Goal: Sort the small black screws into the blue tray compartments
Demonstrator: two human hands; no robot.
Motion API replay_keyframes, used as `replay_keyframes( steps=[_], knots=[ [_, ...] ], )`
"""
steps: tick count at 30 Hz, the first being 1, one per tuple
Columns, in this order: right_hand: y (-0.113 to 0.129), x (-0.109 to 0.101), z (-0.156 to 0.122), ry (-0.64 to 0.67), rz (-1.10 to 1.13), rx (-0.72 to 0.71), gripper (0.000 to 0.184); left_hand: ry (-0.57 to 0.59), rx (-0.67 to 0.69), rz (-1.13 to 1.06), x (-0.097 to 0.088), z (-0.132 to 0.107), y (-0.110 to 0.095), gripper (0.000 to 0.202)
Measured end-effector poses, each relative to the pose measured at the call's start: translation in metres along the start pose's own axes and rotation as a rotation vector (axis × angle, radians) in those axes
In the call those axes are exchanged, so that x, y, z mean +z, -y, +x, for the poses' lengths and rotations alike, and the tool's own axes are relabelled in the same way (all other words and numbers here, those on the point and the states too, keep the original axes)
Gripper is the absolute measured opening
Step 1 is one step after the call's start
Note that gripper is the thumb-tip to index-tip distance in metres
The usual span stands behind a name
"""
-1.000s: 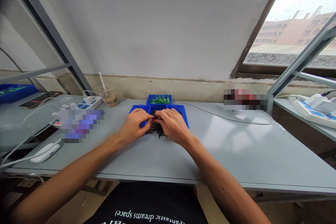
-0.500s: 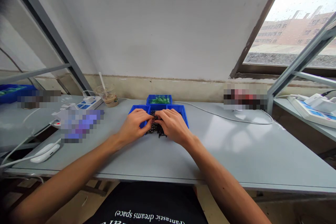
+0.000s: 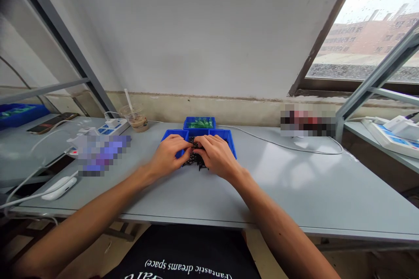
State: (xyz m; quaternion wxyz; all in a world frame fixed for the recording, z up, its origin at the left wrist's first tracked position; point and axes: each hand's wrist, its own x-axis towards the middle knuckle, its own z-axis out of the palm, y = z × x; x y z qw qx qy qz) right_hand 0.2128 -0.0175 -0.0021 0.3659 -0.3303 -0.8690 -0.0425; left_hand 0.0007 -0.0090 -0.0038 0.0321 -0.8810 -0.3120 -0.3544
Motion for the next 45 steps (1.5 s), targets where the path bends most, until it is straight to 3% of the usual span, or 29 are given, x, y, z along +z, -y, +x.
replay_keyframes(
  steps=[8,14,21,27,35,41,45],
  knots=[
    [0.0002,0.0001,0.0016,0.007,-0.033,-0.027,0.021,0.011,0.009,-0.006,0.0009,-0.0002,-0.0003,0.018],
    [-0.0005,0.0009,-0.0005,0.01,0.006,-0.027,0.008,0.013,0.002,-0.017,0.0005,-0.0001,-0.0007,0.018],
    [-0.002,0.0035,-0.0003,0.004,-0.025,-0.011,0.021,0.038,-0.003,-0.01,-0.0001,0.0007,-0.0024,0.021],
    [-0.0018,0.0023,-0.0013,0.003,0.012,-0.024,0.009,0.029,0.0,-0.015,0.0006,-0.0001,-0.001,0.021],
    [-0.0028,0.0045,-0.0008,0.009,-0.03,-0.021,0.021,0.033,0.002,-0.018,-0.0002,0.0013,-0.0035,0.02],
    [-0.0018,0.0021,-0.002,0.017,0.024,-0.024,0.007,0.039,-0.005,-0.029,-0.0002,0.001,-0.0031,0.021],
    [-0.0021,0.0035,-0.0018,0.012,0.006,-0.05,0.013,0.048,-0.005,-0.021,0.0001,0.0006,-0.003,0.02]
  ],
)
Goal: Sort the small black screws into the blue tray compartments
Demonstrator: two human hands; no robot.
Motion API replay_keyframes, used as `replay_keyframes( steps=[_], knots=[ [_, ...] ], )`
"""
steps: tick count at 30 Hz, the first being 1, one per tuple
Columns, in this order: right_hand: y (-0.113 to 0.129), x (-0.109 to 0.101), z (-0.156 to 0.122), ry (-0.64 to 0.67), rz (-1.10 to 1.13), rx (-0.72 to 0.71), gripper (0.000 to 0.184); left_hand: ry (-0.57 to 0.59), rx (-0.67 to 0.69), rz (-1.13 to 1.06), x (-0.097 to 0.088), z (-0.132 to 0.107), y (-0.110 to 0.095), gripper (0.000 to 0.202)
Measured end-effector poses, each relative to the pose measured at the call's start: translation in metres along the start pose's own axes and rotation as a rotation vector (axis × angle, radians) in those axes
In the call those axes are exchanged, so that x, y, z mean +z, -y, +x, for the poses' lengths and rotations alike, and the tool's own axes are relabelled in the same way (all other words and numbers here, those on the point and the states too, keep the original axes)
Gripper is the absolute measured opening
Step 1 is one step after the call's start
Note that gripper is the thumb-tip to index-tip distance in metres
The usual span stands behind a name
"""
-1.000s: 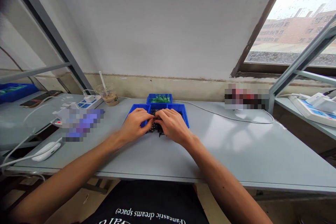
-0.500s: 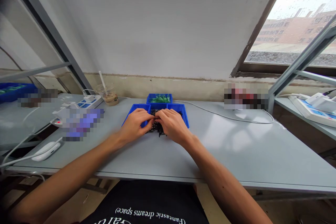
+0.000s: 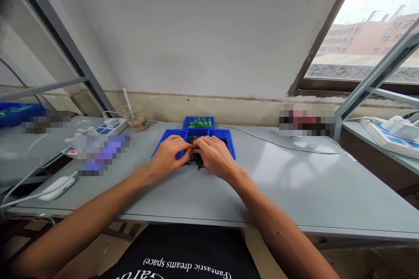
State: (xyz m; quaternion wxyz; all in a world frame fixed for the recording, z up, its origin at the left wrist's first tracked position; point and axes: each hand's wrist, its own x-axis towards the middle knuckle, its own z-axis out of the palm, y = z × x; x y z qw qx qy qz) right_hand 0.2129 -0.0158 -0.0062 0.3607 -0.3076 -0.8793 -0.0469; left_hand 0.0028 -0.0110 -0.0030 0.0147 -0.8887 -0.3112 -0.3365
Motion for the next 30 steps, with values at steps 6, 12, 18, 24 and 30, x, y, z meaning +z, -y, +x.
replay_keyframes(
  steps=[6,12,18,24,30],
  knots=[
    [-0.0002,0.0002,0.0013,0.009,-0.025,0.03,0.02,-0.002,0.003,0.002,0.0007,-0.0004,-0.0005,0.02],
    [0.0009,-0.0024,-0.0001,0.026,0.028,0.027,0.007,-0.001,-0.006,-0.002,-0.0003,-0.0001,-0.001,0.022],
    [0.0009,0.0002,0.0002,0.029,-0.014,0.014,0.016,0.016,-0.01,0.012,-0.0003,0.0002,-0.0007,0.023],
    [0.0006,-0.0005,0.0008,0.018,-0.015,0.044,0.016,0.012,-0.007,0.01,-0.0007,0.0009,-0.0019,0.022],
    [0.0003,-0.0014,-0.0004,0.026,0.005,0.019,0.013,0.004,-0.007,-0.002,0.0002,-0.0001,-0.0006,0.022]
  ],
)
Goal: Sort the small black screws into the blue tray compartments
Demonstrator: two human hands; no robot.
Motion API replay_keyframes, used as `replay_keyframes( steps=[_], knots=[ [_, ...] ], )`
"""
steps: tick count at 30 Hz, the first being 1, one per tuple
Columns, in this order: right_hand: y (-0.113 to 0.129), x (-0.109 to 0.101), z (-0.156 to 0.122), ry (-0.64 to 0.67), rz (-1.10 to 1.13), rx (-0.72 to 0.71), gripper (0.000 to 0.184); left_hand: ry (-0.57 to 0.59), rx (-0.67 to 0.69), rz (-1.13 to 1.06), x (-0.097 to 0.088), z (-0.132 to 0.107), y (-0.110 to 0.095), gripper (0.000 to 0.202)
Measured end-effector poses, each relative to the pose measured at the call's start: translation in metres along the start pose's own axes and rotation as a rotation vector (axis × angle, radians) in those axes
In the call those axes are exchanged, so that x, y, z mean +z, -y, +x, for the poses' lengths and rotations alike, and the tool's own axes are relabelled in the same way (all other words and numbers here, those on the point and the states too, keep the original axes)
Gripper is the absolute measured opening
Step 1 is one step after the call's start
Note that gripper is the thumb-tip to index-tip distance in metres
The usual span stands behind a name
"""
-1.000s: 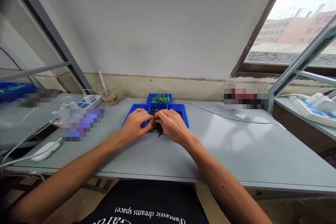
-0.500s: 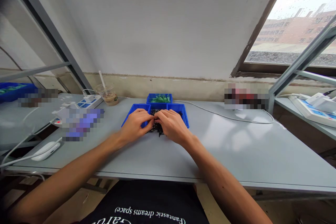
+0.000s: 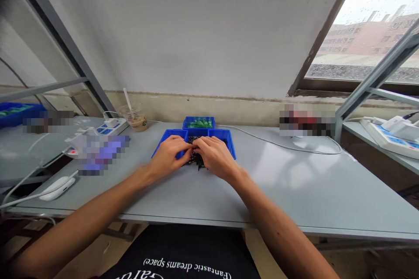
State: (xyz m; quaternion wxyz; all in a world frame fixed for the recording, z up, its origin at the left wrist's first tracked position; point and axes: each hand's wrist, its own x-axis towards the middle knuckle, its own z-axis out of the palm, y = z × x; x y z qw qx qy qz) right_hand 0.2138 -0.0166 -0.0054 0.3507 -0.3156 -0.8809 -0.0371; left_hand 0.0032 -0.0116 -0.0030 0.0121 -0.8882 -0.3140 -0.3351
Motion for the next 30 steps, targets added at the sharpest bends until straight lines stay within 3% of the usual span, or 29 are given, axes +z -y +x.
replay_keyframes(
  steps=[30],
  knots=[
    [0.001,0.0009,0.0013,0.021,-0.049,0.001,0.019,0.003,0.02,-0.004,-0.003,0.0003,-0.0011,0.024]
  ],
)
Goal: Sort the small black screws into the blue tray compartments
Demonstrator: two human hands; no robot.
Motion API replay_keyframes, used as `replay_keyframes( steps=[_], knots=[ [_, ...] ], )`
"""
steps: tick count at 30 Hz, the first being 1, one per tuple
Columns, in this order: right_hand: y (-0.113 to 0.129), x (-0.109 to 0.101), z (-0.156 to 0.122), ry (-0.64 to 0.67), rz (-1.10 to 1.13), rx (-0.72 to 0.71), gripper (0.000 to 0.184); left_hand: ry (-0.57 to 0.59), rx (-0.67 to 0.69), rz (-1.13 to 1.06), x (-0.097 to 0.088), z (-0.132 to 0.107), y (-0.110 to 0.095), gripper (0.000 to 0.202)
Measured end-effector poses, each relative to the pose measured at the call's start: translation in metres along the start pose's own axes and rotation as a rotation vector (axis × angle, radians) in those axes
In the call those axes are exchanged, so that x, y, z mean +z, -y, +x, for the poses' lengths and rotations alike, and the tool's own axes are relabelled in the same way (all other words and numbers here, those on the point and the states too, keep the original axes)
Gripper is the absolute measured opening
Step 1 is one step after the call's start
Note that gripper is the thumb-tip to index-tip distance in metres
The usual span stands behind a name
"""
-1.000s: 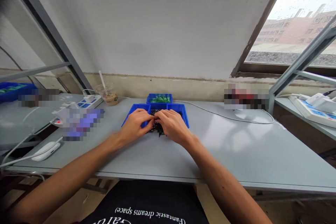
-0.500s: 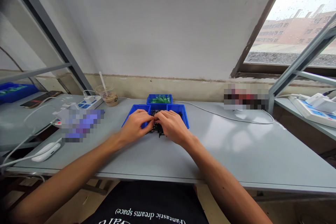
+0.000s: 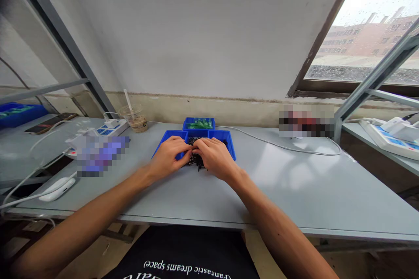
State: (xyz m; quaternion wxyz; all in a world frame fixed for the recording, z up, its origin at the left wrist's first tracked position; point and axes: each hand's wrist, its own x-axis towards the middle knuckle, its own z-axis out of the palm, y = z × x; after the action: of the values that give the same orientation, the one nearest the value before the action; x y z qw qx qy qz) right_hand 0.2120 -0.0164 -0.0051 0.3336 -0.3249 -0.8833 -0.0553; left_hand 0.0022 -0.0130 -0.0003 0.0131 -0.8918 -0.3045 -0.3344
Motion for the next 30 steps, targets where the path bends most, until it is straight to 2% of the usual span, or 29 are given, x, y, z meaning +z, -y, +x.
replay_keyframes(
  steps=[17,23,30],
  knots=[
    [0.003,-0.0026,0.001,0.032,0.022,0.019,0.032,-0.01,0.044,0.01,0.0025,-0.0009,0.0017,0.021],
    [0.0034,-0.0046,0.0003,-0.007,0.079,0.026,0.012,-0.059,0.005,0.02,0.0019,-0.0013,0.0027,0.022],
    [0.0008,-0.0017,-0.0001,0.007,0.047,-0.021,0.013,-0.012,0.014,0.01,0.001,-0.001,0.0015,0.022]
  ],
)
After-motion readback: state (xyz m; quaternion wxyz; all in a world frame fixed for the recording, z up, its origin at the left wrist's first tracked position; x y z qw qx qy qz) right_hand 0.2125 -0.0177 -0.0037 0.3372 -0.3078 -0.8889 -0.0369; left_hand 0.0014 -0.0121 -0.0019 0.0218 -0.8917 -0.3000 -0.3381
